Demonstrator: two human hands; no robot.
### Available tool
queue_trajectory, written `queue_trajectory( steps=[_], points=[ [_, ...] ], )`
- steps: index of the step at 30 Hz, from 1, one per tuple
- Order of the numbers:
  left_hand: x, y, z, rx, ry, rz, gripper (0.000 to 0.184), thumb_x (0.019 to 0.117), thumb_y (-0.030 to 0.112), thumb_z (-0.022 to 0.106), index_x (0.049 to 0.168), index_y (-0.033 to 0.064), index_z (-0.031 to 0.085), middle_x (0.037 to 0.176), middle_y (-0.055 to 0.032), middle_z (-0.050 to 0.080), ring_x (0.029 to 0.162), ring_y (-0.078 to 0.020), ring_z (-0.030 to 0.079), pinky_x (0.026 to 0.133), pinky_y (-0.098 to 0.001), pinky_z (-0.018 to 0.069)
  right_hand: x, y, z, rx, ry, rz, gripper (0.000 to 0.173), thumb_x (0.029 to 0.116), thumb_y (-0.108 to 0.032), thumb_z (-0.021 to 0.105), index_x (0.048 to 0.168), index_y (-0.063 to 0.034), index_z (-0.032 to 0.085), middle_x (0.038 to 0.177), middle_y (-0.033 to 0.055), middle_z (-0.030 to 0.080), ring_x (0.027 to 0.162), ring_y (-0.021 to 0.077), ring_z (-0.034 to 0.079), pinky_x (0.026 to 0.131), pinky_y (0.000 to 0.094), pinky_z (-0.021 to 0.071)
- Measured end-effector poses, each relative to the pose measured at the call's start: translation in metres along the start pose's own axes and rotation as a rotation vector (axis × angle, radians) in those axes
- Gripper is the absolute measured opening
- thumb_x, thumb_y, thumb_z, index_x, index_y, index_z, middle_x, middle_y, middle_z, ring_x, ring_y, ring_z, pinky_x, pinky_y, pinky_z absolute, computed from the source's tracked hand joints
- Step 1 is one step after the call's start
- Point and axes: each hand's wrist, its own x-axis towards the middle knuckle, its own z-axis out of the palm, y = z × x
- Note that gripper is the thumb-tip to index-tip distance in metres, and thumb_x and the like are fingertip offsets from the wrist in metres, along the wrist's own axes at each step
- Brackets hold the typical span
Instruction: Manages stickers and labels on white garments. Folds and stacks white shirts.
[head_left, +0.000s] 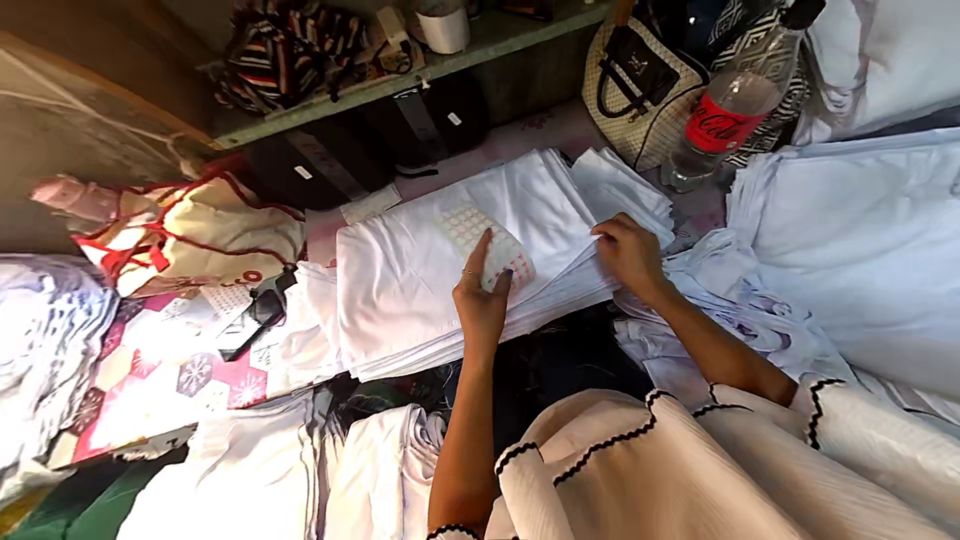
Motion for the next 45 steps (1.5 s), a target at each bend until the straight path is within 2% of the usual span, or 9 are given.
queue_trajectory(
  steps=[4, 8, 11, 18, 21, 24, 34, 41, 45],
  points=[
    [-0.008, 0.004, -0.038, -0.236, 0.121, -0.089, 0.087, 0.0786, -0.011, 0.074, 0.157, 0.0098, 0.041, 0.157, -0.0082, 0.046, 0.129, -0.0156, 0.059, 0.101, -0.0350, 0.0549, 0.019, -0.057, -0.010, 0.248, 0.002, -0.126, 0.016, 0.0960, 0.002, 0.061, 0.105, -0.0014, 0.074, 0.110, 0.0191, 0.061, 0.079, 0.0243, 0.066, 0.070, 0.0406, 0.0602],
    [-0.016, 0.012, -0.057, -0.317, 0.161, -0.115, 0.097, 0.0764, -0.013, 0.074, 0.161, 0.0129, 0.033, 0.160, -0.0082, 0.042, 0.128, -0.0159, 0.060, 0.100, -0.0351, 0.0561, 0.026, -0.120, -0.007, 0.414, 0.017, -0.401, 0.017, 0.0935, 0.003, 0.064, 0.106, -0.0004, 0.076, 0.118, 0.0184, 0.065, 0.096, 0.0207, 0.069, 0.082, 0.0329, 0.0612],
    [-0.022, 0.017, -0.066, -0.325, 0.148, -0.125, 0.099, 0.0776, -0.010, 0.076, 0.162, 0.0126, 0.028, 0.144, -0.0121, 0.058, 0.109, -0.0153, 0.070, 0.090, -0.0330, 0.0612, 0.015, -0.154, 0.000, 0.512, -0.134, -0.518, 0.021, 0.0900, -0.003, 0.069, 0.109, -0.0047, 0.077, 0.123, 0.0139, 0.068, 0.111, 0.0187, 0.068, 0.094, 0.0334, 0.0584],
    [-0.044, 0.022, -0.069, -0.549, 0.174, -0.135, 0.104, 0.0816, -0.014, 0.072, 0.162, 0.0044, 0.008, 0.103, -0.0082, 0.075, 0.091, -0.0168, 0.076, 0.086, -0.0348, 0.0641, 0.004, -0.169, 0.009, 0.703, -0.239, -0.334, 0.021, 0.0862, 0.002, 0.076, 0.106, -0.0036, 0.077, 0.114, 0.0096, 0.067, 0.094, 0.0105, 0.067, 0.082, 0.0238, 0.0602],
    [-0.051, 0.019, -0.063, -0.560, 0.232, -0.137, 0.099, 0.0823, -0.016, 0.070, 0.160, -0.0007, 0.011, 0.097, -0.0070, 0.076, 0.087, -0.0156, 0.076, 0.083, -0.0328, 0.0645, -0.001, -0.168, 0.012, 0.608, -0.150, -0.359, 0.018, 0.0858, 0.001, 0.077, 0.103, -0.0051, 0.078, 0.115, 0.0105, 0.065, 0.096, 0.0117, 0.066, 0.082, 0.0243, 0.0597],
    [-0.052, 0.020, -0.060, -0.447, 0.249, -0.121, 0.096, 0.0830, -0.015, 0.071, 0.159, -0.0029, 0.014, 0.098, -0.0078, 0.077, 0.085, -0.0144, 0.076, 0.080, -0.0302, 0.0646, -0.011, -0.172, 0.016, 0.411, -0.020, -0.549, 0.015, 0.0887, -0.003, 0.072, 0.100, -0.0083, 0.081, 0.111, 0.0127, 0.068, 0.106, 0.0259, 0.061, 0.090, 0.0393, 0.0517],
    [-0.053, 0.021, -0.047, 0.133, 0.218, 0.143, 0.081, 0.0822, -0.006, 0.070, 0.151, -0.0170, 0.029, 0.084, -0.0094, 0.073, 0.074, -0.0001, 0.067, 0.075, -0.0173, 0.0555, -0.019, -0.163, 0.021, 0.212, -0.084, -0.806, 0.017, 0.0971, -0.012, 0.064, 0.099, -0.0051, 0.080, 0.093, 0.0076, 0.074, 0.088, 0.0210, 0.069, 0.079, 0.0306, 0.0563],
    [-0.051, 0.019, -0.037, 0.154, 0.081, 0.204, 0.079, 0.0847, -0.004, 0.069, 0.151, -0.0169, 0.029, 0.088, -0.0114, 0.074, 0.077, -0.0022, 0.068, 0.076, -0.0176, 0.0554, -0.004, -0.139, 0.004, 0.365, -0.259, -0.779, 0.014, 0.0921, -0.007, 0.068, 0.094, -0.0022, 0.080, 0.089, 0.0092, 0.075, 0.086, 0.0176, 0.072, 0.077, 0.0286, 0.0576],
    [-0.048, 0.022, -0.029, 0.188, 0.043, 0.194, 0.077, 0.0848, -0.003, 0.069, 0.151, -0.0166, 0.031, 0.087, -0.0115, 0.074, 0.076, -0.0012, 0.067, 0.074, -0.0162, 0.0540, -0.013, -0.129, 0.008, 0.237, -0.105, -0.810, 0.016, 0.0937, -0.009, 0.064, 0.093, -0.0026, 0.078, 0.085, 0.0086, 0.074, 0.081, 0.0196, 0.071, 0.069, 0.0306, 0.0570]
  ],
)
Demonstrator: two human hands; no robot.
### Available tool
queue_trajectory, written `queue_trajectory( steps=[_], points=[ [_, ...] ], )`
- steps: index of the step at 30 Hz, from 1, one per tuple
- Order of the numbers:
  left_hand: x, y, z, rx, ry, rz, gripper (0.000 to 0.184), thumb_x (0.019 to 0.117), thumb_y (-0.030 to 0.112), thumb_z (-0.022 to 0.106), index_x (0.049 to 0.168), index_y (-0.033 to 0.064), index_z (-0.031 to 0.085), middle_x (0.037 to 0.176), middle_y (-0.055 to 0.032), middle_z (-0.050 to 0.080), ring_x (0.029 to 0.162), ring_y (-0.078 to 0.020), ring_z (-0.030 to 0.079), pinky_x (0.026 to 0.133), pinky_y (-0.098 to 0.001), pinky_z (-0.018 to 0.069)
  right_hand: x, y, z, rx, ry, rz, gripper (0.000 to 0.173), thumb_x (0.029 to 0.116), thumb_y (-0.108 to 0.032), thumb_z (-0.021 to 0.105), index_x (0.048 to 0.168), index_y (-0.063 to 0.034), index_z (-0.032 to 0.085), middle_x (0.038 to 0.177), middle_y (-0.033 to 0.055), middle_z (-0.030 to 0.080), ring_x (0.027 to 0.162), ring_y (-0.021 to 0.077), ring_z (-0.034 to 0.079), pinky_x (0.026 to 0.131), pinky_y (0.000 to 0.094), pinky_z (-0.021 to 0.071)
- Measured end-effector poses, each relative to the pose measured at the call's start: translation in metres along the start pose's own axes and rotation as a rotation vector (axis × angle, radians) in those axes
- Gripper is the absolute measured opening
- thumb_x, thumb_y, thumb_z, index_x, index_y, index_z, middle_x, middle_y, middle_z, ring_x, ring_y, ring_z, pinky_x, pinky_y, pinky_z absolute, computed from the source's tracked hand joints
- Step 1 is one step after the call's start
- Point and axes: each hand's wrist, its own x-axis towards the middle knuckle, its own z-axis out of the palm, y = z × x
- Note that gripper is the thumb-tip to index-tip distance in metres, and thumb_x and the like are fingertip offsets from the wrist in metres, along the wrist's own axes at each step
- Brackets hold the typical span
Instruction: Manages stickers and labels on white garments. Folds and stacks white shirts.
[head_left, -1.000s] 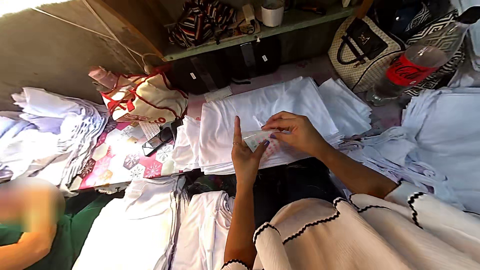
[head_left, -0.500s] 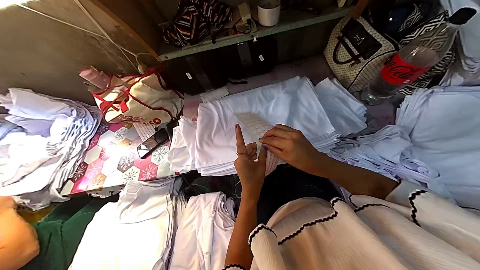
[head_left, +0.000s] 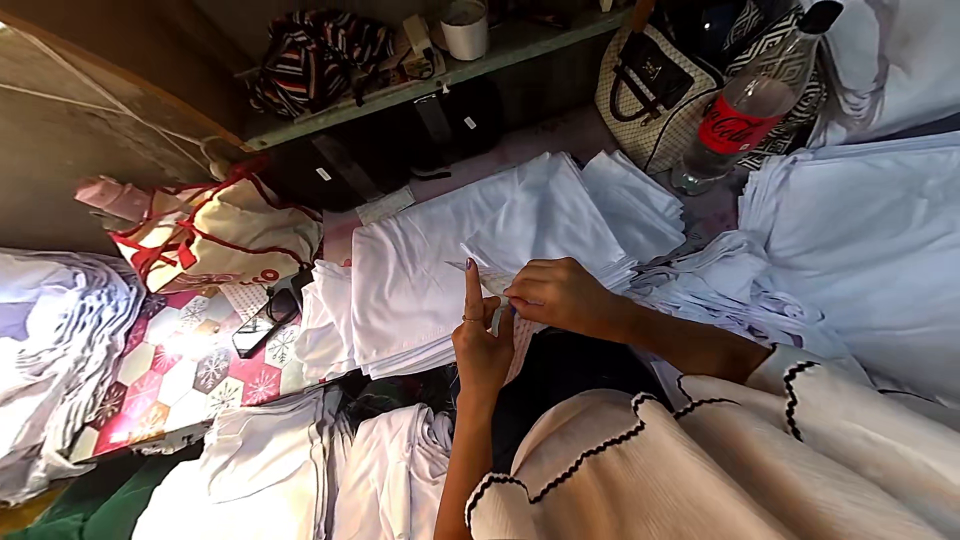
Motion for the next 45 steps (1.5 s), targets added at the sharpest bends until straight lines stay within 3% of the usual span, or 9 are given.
queue_trajectory(
  steps=[5, 10, 16, 19, 23, 29, 35, 39, 45],
  points=[
    [0.002, 0.005, 0.010, -0.018, -0.019, -0.008, 0.078, 0.0848, -0.003, 0.069, 0.151, -0.0165, 0.030, 0.086, -0.0077, 0.073, 0.075, 0.0010, 0.065, 0.072, -0.0153, 0.0525, -0.013, 0.003, 0.007, -0.136, 0.150, -0.009, 0.016, 0.0939, -0.009, 0.062, 0.088, -0.0031, 0.075, 0.078, 0.0073, 0.070, 0.071, 0.0194, 0.067, 0.059, 0.0296, 0.0525],
    [0.003, 0.004, 0.015, -0.123, -0.063, -0.056, 0.080, 0.0840, -0.003, 0.070, 0.152, -0.0144, 0.030, 0.085, -0.0023, 0.071, 0.074, 0.0013, 0.065, 0.072, -0.0160, 0.0552, -0.018, 0.014, -0.002, 0.183, 0.140, 0.129, 0.013, 0.0909, -0.008, 0.066, 0.088, -0.0025, 0.077, 0.084, 0.0074, 0.074, 0.077, 0.0138, 0.071, 0.068, 0.0269, 0.0569],
    [0.009, 0.001, 0.019, -0.213, -0.150, -0.115, 0.047, 0.0892, -0.005, 0.066, 0.136, -0.0062, 0.060, 0.109, -0.0139, 0.074, 0.085, -0.0032, 0.070, 0.078, -0.0185, 0.0581, -0.029, 0.033, -0.033, 0.615, 0.054, 0.510, 0.009, 0.0879, 0.001, 0.069, 0.095, 0.0050, 0.073, 0.089, 0.0107, 0.071, 0.078, 0.0101, 0.069, 0.071, 0.0249, 0.0592],
    [0.023, -0.004, 0.018, 0.185, -0.021, 0.056, 0.032, 0.0910, -0.002, 0.060, 0.118, 0.0023, 0.076, 0.092, -0.0144, 0.072, 0.073, -0.0145, 0.067, 0.069, -0.0280, 0.0548, -0.053, 0.053, -0.051, 0.644, 0.123, 0.612, 0.010, 0.0925, -0.001, 0.067, 0.101, 0.0019, 0.071, 0.092, 0.0094, 0.073, 0.078, 0.0111, 0.072, 0.072, 0.0275, 0.0620],
    [0.050, 0.002, 0.044, 0.560, 0.035, 0.163, 0.029, 0.0934, -0.006, 0.055, 0.115, -0.0018, 0.075, 0.112, -0.0264, 0.068, 0.089, -0.0396, 0.070, 0.072, -0.0508, 0.0566, -0.084, 0.075, -0.073, 0.528, 0.297, 0.712, 0.011, 0.0913, 0.001, 0.069, 0.102, 0.0034, 0.072, 0.092, 0.0098, 0.074, 0.080, 0.0123, 0.073, 0.076, 0.0294, 0.0634],
    [0.039, -0.027, 0.139, 0.456, -0.581, 0.181, 0.022, 0.0933, 0.014, 0.071, 0.101, -0.0069, 0.074, 0.122, -0.0229, 0.068, 0.115, -0.0386, 0.065, 0.095, -0.0554, 0.0537, -0.126, 0.087, -0.072, 0.277, 0.269, 0.786, 0.009, 0.0930, -0.003, 0.069, 0.102, -0.0011, 0.073, 0.093, 0.0100, 0.074, 0.077, 0.0136, 0.072, 0.074, 0.0313, 0.0621],
    [0.048, -0.030, 0.137, 0.385, -0.669, -0.059, 0.021, 0.1007, 0.010, 0.059, 0.102, -0.0027, 0.076, 0.124, -0.0185, 0.069, 0.105, -0.0378, 0.070, 0.086, -0.0595, 0.0544, -0.136, 0.083, -0.045, 0.235, 0.198, 0.679, 0.009, 0.0884, -0.001, 0.070, 0.095, 0.0027, 0.075, 0.094, 0.0126, 0.074, 0.082, 0.0145, 0.072, 0.079, 0.0313, 0.0613],
    [0.049, -0.030, 0.138, 0.352, -0.479, 0.001, 0.020, 0.0988, 0.010, 0.060, 0.096, -0.0046, 0.075, 0.118, -0.0208, 0.070, 0.090, -0.0382, 0.072, 0.074, -0.0575, 0.0570, -0.128, 0.092, -0.006, -0.155, 0.141, 0.476, 0.011, 0.0923, -0.005, 0.066, 0.091, 0.0011, 0.075, 0.094, 0.0151, 0.075, 0.086, 0.0273, 0.075, 0.073, 0.0434, 0.0611],
    [0.041, -0.027, 0.144, 0.389, -0.430, 0.043, 0.020, 0.0989, 0.009, 0.060, 0.097, -0.0047, 0.075, 0.117, -0.0198, 0.070, 0.090, -0.0363, 0.072, 0.072, -0.0540, 0.0579, -0.135, 0.119, 0.019, -0.544, 0.137, 0.412, 0.009, 0.0922, -0.002, 0.066, 0.090, 0.0032, 0.073, 0.092, 0.0189, 0.072, 0.087, 0.0329, 0.074, 0.070, 0.0436, 0.0609]
  ],
)
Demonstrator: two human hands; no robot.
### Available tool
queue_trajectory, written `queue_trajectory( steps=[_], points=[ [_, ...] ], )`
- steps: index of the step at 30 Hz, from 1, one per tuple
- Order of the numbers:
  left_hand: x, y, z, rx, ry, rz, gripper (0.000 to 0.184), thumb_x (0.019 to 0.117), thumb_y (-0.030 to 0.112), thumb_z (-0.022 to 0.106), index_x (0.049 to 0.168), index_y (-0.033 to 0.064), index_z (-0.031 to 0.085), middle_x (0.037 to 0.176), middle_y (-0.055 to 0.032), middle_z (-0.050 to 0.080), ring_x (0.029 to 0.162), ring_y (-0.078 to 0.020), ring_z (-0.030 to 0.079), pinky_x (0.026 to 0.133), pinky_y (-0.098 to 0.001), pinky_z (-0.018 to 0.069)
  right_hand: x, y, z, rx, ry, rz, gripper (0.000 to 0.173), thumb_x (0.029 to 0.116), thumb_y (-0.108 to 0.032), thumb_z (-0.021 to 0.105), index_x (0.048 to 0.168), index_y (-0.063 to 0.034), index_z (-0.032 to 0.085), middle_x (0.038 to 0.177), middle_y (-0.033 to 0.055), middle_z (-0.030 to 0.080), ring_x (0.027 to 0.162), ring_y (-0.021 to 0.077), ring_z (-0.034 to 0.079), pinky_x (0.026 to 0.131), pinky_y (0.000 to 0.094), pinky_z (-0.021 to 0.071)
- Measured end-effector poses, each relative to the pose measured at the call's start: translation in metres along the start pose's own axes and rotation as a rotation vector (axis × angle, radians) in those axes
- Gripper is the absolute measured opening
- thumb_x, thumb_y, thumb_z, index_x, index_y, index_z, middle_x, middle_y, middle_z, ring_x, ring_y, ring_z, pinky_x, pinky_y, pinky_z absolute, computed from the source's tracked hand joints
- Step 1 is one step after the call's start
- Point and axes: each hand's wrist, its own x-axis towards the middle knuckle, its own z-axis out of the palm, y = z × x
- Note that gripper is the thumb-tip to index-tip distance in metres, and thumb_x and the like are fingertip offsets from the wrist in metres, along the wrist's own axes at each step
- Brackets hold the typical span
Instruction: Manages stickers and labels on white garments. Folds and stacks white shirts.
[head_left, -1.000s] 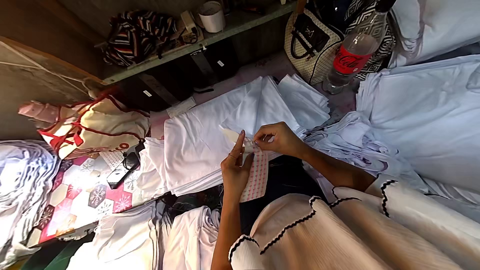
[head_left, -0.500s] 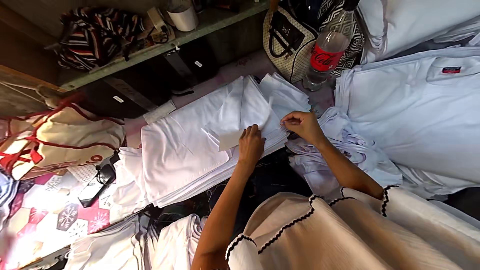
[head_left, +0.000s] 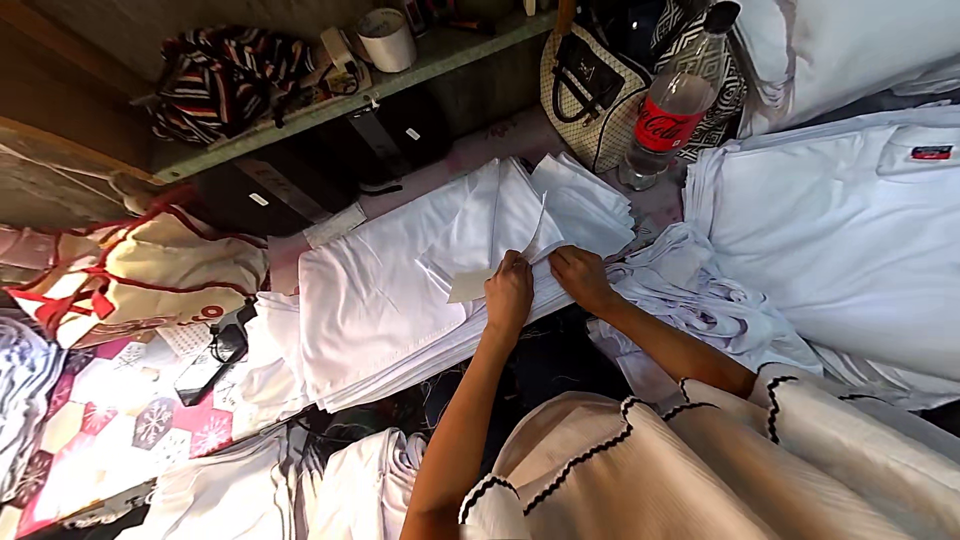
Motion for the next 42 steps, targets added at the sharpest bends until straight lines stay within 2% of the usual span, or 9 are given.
queue_trajectory(
  steps=[7, 10, 12, 17, 20, 23, 29, 35, 42],
  points=[
    [-0.004, 0.001, -0.005, -0.021, -0.021, -0.011, 0.020, 0.0989, 0.009, 0.060, 0.094, -0.0050, 0.074, 0.119, -0.0198, 0.070, 0.090, -0.0365, 0.073, 0.073, -0.0543, 0.0579, 0.000, -0.004, -0.035, 0.187, -0.369, 0.068, 0.018, 0.0983, -0.002, 0.059, 0.095, 0.0033, 0.076, 0.105, 0.0191, 0.071, 0.109, 0.0349, 0.067, 0.094, 0.0466, 0.0558],
    [-0.005, -0.003, -0.009, -0.087, 0.017, -0.017, 0.018, 0.0980, 0.006, 0.061, 0.097, -0.0037, 0.075, 0.119, -0.0195, 0.070, 0.090, -0.0359, 0.073, 0.074, -0.0537, 0.0584, -0.003, -0.001, -0.039, 0.173, -0.149, 0.185, 0.013, 0.0927, -0.013, 0.072, 0.096, -0.0003, 0.075, 0.102, 0.0197, 0.069, 0.103, 0.0391, 0.066, 0.087, 0.0522, 0.0549],
    [-0.007, -0.008, -0.013, -0.194, 0.123, -0.004, 0.016, 0.0953, -0.001, 0.061, 0.100, -0.0023, 0.076, 0.116, -0.0201, 0.071, 0.090, -0.0338, 0.073, 0.077, -0.0504, 0.0597, 0.002, 0.004, -0.040, 0.099, -0.159, 0.305, 0.032, 0.0898, -0.018, 0.077, 0.117, -0.0013, 0.072, 0.112, 0.0255, 0.066, 0.107, 0.0462, 0.062, 0.086, 0.0596, 0.0512],
    [-0.023, -0.027, -0.063, -0.561, 0.349, -0.142, 0.043, 0.0906, -0.005, 0.068, 0.133, 0.0008, 0.066, 0.129, -0.0163, 0.069, 0.112, -0.0226, 0.070, 0.095, -0.0403, 0.0572, 0.044, -0.005, -0.055, 0.285, -0.279, 0.482, 0.028, 0.0949, 0.001, 0.059, 0.118, -0.0034, 0.074, 0.109, 0.0253, 0.066, 0.093, 0.0434, 0.067, 0.078, 0.0626, 0.0530],
    [-0.037, -0.039, -0.090, -0.782, 0.409, -0.244, 0.067, 0.0855, -0.009, 0.071, 0.149, 0.0035, 0.051, 0.144, -0.0135, 0.060, 0.118, -0.0170, 0.066, 0.097, -0.0344, 0.0562, 0.076, -0.032, -0.068, 0.527, -0.183, 0.373, 0.022, 0.0940, 0.006, 0.061, 0.109, -0.0015, 0.075, 0.111, 0.0206, 0.065, 0.084, 0.0288, 0.068, 0.074, 0.0461, 0.0599],
    [-0.050, -0.042, -0.107, -0.839, 0.469, -0.289, 0.079, 0.0826, -0.012, 0.073, 0.154, 0.0080, 0.046, 0.149, -0.0111, 0.055, 0.114, -0.0146, 0.067, 0.093, -0.0317, 0.0580, 0.103, -0.076, -0.078, 0.710, -0.121, 0.131, 0.018, 0.0933, 0.004, 0.066, 0.109, -0.0014, 0.075, 0.119, 0.0161, 0.065, 0.098, 0.0206, 0.070, 0.084, 0.0348, 0.0622],
    [-0.068, -0.035, -0.122, -0.629, 0.530, -0.220, 0.076, 0.0853, -0.006, 0.071, 0.155, 0.0061, 0.043, 0.147, -0.0133, 0.057, 0.109, -0.0118, 0.068, 0.089, -0.0285, 0.0562, 0.113, -0.149, -0.067, 0.673, -0.035, -0.325, 0.015, 0.0919, -0.001, 0.068, 0.103, -0.0001, 0.078, 0.105, 0.0133, 0.073, 0.102, 0.0223, 0.070, 0.092, 0.0314, 0.0573],
    [-0.075, -0.029, -0.121, -0.460, 0.560, -0.157, 0.071, 0.0874, -0.002, 0.072, 0.153, 0.0050, 0.046, 0.124, -0.0144, 0.071, 0.086, -0.0087, 0.069, 0.076, -0.0255, 0.0553, 0.107, -0.156, -0.064, 0.517, -0.018, -0.371, 0.014, 0.0947, -0.007, 0.067, 0.100, -0.0009, 0.079, 0.100, 0.0122, 0.074, 0.097, 0.0232, 0.071, 0.086, 0.0316, 0.0586],
    [-0.073, -0.023, -0.114, -0.445, 0.521, -0.125, 0.071, 0.0859, -0.006, 0.069, 0.153, 0.0040, 0.046, 0.119, -0.0162, 0.073, 0.085, -0.0117, 0.071, 0.079, -0.0277, 0.0565, 0.102, -0.143, -0.072, 0.451, -0.058, -0.388, 0.013, 0.0932, -0.009, 0.068, 0.096, -0.0012, 0.078, 0.096, 0.0110, 0.074, 0.090, 0.0219, 0.072, 0.075, 0.0321, 0.0591]
  ],
)
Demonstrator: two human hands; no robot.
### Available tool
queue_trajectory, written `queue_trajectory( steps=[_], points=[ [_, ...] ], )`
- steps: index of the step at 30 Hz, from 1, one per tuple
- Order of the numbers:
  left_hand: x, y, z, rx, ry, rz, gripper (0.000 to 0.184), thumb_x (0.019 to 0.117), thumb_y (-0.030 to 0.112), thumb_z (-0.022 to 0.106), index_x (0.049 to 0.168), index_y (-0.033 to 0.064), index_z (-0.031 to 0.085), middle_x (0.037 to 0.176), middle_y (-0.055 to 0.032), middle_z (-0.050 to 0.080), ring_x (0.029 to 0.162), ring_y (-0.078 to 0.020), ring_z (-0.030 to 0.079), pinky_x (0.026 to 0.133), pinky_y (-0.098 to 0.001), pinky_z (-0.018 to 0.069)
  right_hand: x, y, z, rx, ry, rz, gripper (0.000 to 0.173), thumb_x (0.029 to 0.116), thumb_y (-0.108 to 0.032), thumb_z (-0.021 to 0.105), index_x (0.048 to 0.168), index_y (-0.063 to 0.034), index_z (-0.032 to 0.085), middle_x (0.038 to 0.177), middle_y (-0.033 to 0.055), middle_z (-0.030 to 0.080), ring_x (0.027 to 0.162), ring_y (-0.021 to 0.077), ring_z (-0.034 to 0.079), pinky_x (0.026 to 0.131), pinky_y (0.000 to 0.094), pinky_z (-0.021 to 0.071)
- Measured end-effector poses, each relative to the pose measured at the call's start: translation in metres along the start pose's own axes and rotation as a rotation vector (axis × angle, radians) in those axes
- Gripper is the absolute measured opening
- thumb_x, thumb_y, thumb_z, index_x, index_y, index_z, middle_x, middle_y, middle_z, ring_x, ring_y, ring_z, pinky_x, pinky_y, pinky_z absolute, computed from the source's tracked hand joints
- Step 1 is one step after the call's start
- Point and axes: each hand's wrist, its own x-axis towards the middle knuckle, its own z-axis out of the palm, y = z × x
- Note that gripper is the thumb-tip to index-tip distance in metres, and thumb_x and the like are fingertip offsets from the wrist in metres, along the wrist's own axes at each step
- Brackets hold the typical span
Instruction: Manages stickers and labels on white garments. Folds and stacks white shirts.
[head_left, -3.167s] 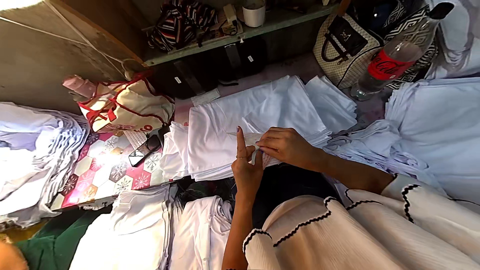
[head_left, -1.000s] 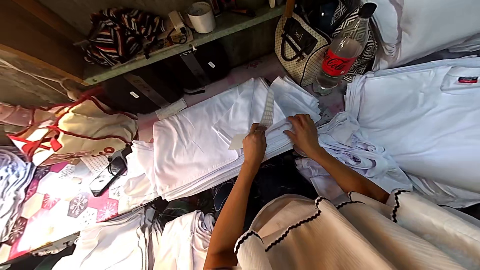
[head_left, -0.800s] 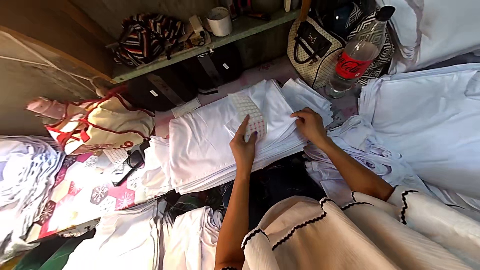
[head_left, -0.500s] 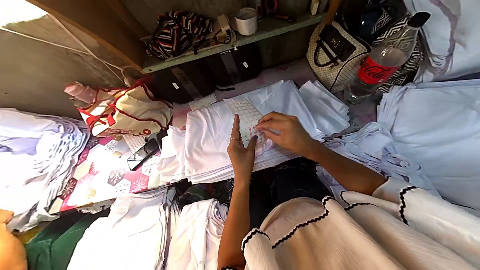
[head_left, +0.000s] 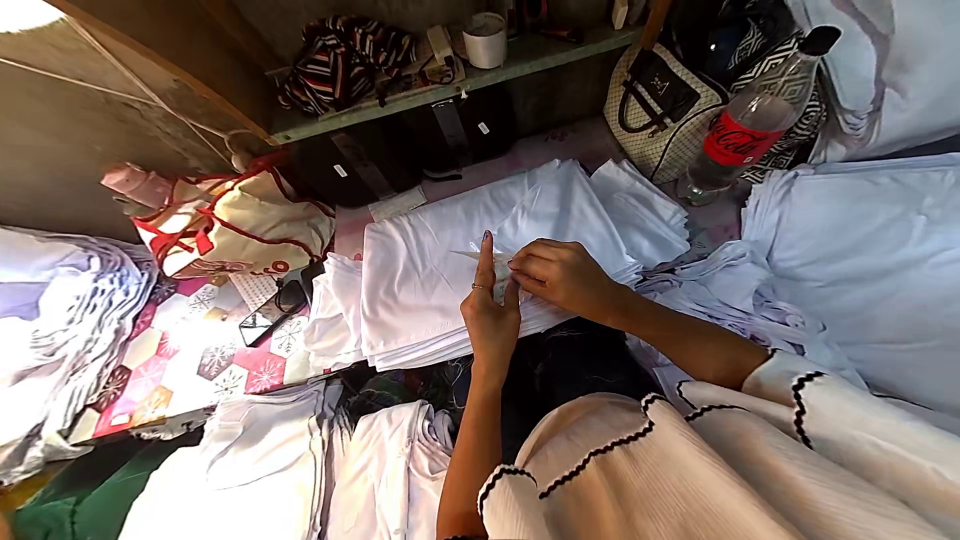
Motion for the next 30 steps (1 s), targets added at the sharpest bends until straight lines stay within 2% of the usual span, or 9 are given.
queue_trajectory(
  steps=[6, 11, 13, 16, 18, 20, 23, 26, 30],
  points=[
    [-0.001, 0.002, 0.009, -0.006, -0.009, -0.009, 0.073, 0.0850, -0.005, 0.069, 0.154, 0.0051, 0.046, 0.108, -0.0154, 0.073, 0.073, -0.0080, 0.064, 0.070, -0.0238, 0.0526, -0.009, 0.004, 0.000, -0.009, 0.065, 0.008, 0.011, 0.0902, -0.007, 0.067, 0.089, -0.0012, 0.076, 0.092, 0.0111, 0.074, 0.083, 0.0201, 0.073, 0.067, 0.0300, 0.0580],
    [-0.001, -0.001, 0.011, -0.114, -0.076, -0.047, 0.072, 0.0849, -0.005, 0.072, 0.152, 0.0063, 0.049, 0.130, -0.0134, 0.069, 0.096, -0.0104, 0.071, 0.085, -0.0274, 0.0561, -0.014, 0.013, -0.008, 0.180, 0.094, 0.112, 0.010, 0.0886, -0.004, 0.068, 0.092, -0.0009, 0.077, 0.093, 0.0104, 0.076, 0.080, 0.0169, 0.073, 0.068, 0.0311, 0.0587],
    [-0.001, -0.004, 0.011, -0.085, -0.103, -0.019, 0.058, 0.0871, -0.006, 0.069, 0.143, 0.0043, 0.058, 0.130, -0.0125, 0.070, 0.102, -0.0110, 0.072, 0.089, -0.0272, 0.0576, -0.017, 0.021, -0.016, 0.285, 0.107, 0.194, 0.010, 0.0880, -0.003, 0.069, 0.092, -0.0011, 0.077, 0.094, 0.0094, 0.076, 0.081, 0.0138, 0.072, 0.074, 0.0285, 0.0600],
    [0.003, -0.002, 0.022, 0.287, 0.050, 0.190, 0.037, 0.0866, -0.008, 0.061, 0.117, 0.0057, 0.078, 0.089, -0.0148, 0.072, 0.071, -0.0213, 0.066, 0.064, -0.0350, 0.0534, -0.033, 0.041, -0.036, 0.335, 0.140, 0.309, 0.010, 0.0893, -0.001, 0.070, 0.097, 0.0001, 0.076, 0.095, 0.0104, 0.075, 0.082, 0.0121, 0.072, 0.078, 0.0270, 0.0616],
    [0.006, -0.001, 0.037, 0.501, 0.093, 0.313, 0.036, 0.0857, -0.011, 0.059, 0.111, 0.0054, 0.079, 0.101, -0.0192, 0.074, 0.083, -0.0318, 0.073, 0.068, -0.0440, 0.0566, -0.052, 0.057, -0.049, 0.340, 0.156, 0.418, 0.011, 0.0902, -0.001, 0.070, 0.099, 0.0021, 0.075, 0.096, 0.0125, 0.074, 0.082, 0.0127, 0.072, 0.079, 0.0276, 0.0617],
    [0.007, -0.004, 0.062, 0.526, -0.107, 0.336, 0.029, 0.0896, -0.009, 0.061, 0.111, 0.0004, 0.077, 0.121, -0.0204, 0.072, 0.116, -0.0368, 0.069, 0.096, -0.0508, 0.0561, -0.071, 0.074, -0.057, 0.334, 0.167, 0.576, 0.012, 0.0910, -0.003, 0.070, 0.099, 0.0032, 0.075, 0.094, 0.0130, 0.075, 0.082, 0.0126, 0.073, 0.079, 0.0283, 0.0622],
    [0.003, -0.022, 0.107, 0.510, -0.572, 0.246, 0.024, 0.0965, 0.009, 0.065, 0.114, -0.0051, 0.074, 0.134, -0.0210, 0.066, 0.136, -0.0389, 0.054, 0.114, -0.0588, 0.0396, -0.114, 0.086, -0.067, 0.289, 0.136, 0.691, 0.011, 0.0928, -0.002, 0.070, 0.103, -0.0016, 0.073, 0.096, 0.0118, 0.074, 0.080, 0.0142, 0.073, 0.076, 0.0310, 0.0621],
    [0.000, -0.031, 0.130, 0.508, -0.779, 0.179, 0.025, 0.0978, 0.017, 0.066, 0.107, -0.0048, 0.075, 0.135, -0.0203, 0.065, 0.133, -0.0366, 0.057, 0.111, -0.0576, 0.0421, -0.134, 0.089, -0.076, 0.297, 0.114, 0.764, 0.010, 0.0923, 0.000, 0.070, 0.102, 0.0008, 0.073, 0.097, 0.0125, 0.074, 0.082, 0.0141, 0.073, 0.079, 0.0312, 0.0619],
    [0.001, -0.035, 0.133, 0.500, -0.729, 0.211, 0.020, 0.0976, 0.009, 0.062, 0.096, -0.0043, 0.076, 0.122, -0.0187, 0.071, 0.104, -0.0374, 0.071, 0.083, -0.0569, 0.0562, -0.149, 0.085, -0.065, 0.386, 0.050, 0.771, 0.009, 0.0897, 0.001, 0.071, 0.098, 0.0034, 0.074, 0.095, 0.0123, 0.074, 0.080, 0.0125, 0.071, 0.077, 0.0298, 0.0614]
  ],
)
